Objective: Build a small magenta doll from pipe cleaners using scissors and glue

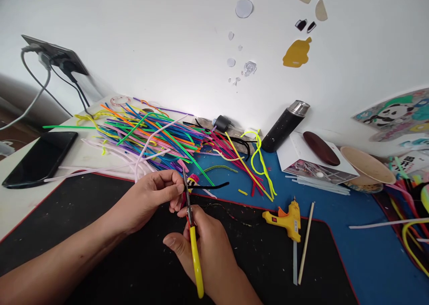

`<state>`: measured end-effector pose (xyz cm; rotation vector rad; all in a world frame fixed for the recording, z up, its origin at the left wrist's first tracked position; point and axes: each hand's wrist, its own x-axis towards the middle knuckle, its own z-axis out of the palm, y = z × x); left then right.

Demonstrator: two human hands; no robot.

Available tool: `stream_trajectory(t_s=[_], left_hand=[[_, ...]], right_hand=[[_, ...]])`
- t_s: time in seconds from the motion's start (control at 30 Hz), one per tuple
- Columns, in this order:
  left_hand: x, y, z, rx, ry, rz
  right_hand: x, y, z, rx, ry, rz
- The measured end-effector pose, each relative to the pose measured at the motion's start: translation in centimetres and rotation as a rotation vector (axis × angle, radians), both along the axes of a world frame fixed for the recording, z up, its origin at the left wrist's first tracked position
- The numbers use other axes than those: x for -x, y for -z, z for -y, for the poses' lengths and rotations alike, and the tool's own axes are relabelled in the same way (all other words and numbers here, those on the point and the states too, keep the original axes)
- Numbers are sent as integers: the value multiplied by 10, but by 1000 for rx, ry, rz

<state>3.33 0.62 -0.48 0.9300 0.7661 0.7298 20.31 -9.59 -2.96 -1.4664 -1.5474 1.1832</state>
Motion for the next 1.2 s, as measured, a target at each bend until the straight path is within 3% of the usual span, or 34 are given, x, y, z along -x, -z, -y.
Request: stream_trajectory(t_s=[0.77, 1.2], left_hand=[[-4, 5, 3, -6, -42, -80], [-6, 4, 5, -21, -69, -91]], right_hand=[[8, -6, 1, 116, 94, 119], [11, -10, 0, 57, 123, 189]])
